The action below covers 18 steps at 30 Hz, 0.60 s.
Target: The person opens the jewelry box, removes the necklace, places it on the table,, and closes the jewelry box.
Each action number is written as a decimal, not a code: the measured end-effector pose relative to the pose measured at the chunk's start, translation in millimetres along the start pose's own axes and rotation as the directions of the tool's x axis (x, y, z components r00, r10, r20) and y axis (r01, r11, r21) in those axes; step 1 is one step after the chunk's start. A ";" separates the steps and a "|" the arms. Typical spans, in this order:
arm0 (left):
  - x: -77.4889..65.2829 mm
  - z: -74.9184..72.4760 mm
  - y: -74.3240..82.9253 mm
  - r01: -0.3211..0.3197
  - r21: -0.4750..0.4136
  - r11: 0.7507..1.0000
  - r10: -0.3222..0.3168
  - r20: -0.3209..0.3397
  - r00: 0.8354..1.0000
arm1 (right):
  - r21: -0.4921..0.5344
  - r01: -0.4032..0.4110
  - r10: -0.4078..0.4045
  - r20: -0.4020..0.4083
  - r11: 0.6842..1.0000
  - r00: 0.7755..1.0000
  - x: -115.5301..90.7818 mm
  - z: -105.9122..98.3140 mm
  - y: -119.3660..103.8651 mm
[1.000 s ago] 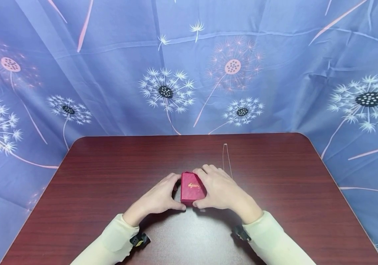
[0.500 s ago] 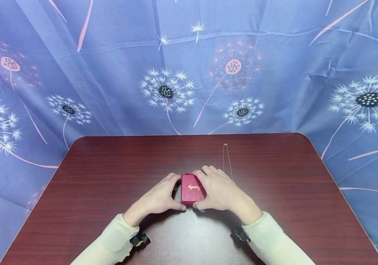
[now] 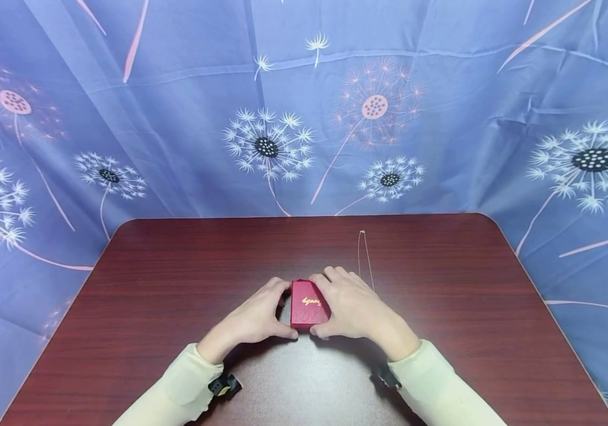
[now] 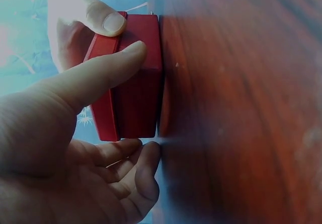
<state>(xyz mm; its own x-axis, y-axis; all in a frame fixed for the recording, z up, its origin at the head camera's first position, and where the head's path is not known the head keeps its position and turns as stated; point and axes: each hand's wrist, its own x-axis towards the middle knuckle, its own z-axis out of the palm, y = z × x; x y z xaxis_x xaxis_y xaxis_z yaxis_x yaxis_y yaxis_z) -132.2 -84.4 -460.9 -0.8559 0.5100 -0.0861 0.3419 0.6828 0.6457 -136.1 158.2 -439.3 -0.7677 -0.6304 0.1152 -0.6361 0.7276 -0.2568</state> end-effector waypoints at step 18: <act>-0.8 -3.3 -2.9 -0.051 -0.095 0.994 0.051 0.000 0.999 | -0.007 0.010 -0.010 -0.001 1.000 1.000 -0.2 1.7 -0.1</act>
<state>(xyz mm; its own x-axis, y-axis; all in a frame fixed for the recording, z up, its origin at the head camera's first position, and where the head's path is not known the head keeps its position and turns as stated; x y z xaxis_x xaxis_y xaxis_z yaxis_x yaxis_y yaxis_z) -133.8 -88.5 -460.2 -0.8374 0.5439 -0.0530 0.3466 0.6036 0.7181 -135.8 157.7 -441.0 -0.7611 -0.6377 0.1187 -0.6445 0.7228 -0.2493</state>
